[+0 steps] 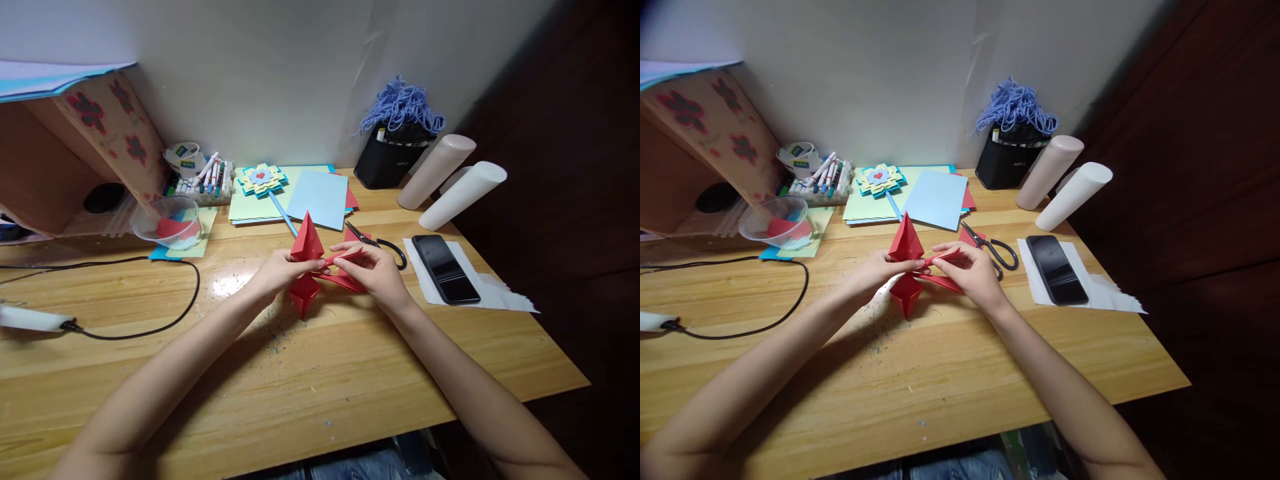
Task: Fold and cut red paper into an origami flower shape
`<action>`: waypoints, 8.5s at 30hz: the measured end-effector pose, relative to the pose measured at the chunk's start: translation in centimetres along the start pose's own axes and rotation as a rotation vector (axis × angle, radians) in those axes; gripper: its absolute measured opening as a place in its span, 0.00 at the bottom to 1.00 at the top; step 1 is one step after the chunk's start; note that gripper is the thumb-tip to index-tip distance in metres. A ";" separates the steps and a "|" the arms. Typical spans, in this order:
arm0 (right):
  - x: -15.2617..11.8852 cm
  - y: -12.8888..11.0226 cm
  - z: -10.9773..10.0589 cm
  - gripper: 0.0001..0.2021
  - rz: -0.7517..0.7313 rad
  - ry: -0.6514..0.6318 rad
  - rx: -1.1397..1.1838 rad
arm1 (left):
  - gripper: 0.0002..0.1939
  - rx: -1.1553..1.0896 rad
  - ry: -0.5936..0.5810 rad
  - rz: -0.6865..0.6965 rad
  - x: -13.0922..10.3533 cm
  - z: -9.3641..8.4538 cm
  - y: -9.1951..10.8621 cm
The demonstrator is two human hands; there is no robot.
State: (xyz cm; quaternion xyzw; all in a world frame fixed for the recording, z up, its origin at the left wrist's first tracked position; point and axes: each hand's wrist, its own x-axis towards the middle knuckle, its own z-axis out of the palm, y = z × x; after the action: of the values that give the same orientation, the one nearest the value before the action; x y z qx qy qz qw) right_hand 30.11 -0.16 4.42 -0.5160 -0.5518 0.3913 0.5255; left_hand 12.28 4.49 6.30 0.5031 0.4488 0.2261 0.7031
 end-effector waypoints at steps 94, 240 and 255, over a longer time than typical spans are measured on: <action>0.0 -0.3 -0.5 0.09 0.266 -0.123 0.152 | 0.11 0.368 0.024 0.283 -0.3 0.2 -0.2; -1.1 0.1 -0.2 0.09 -0.390 -0.011 -0.460 | 0.03 -0.004 0.059 0.223 0.2 1.2 -1.2; -0.9 0.6 -0.2 0.14 -0.540 -0.080 -0.662 | 0.05 -0.033 -0.012 0.252 0.1 1.3 -1.2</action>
State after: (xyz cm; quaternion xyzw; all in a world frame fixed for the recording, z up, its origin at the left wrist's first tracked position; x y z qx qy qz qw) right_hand 30.29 -0.95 3.67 -0.4785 -0.7827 0.0611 0.3933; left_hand 13.23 3.45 5.32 0.5452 0.3742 0.3169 0.6799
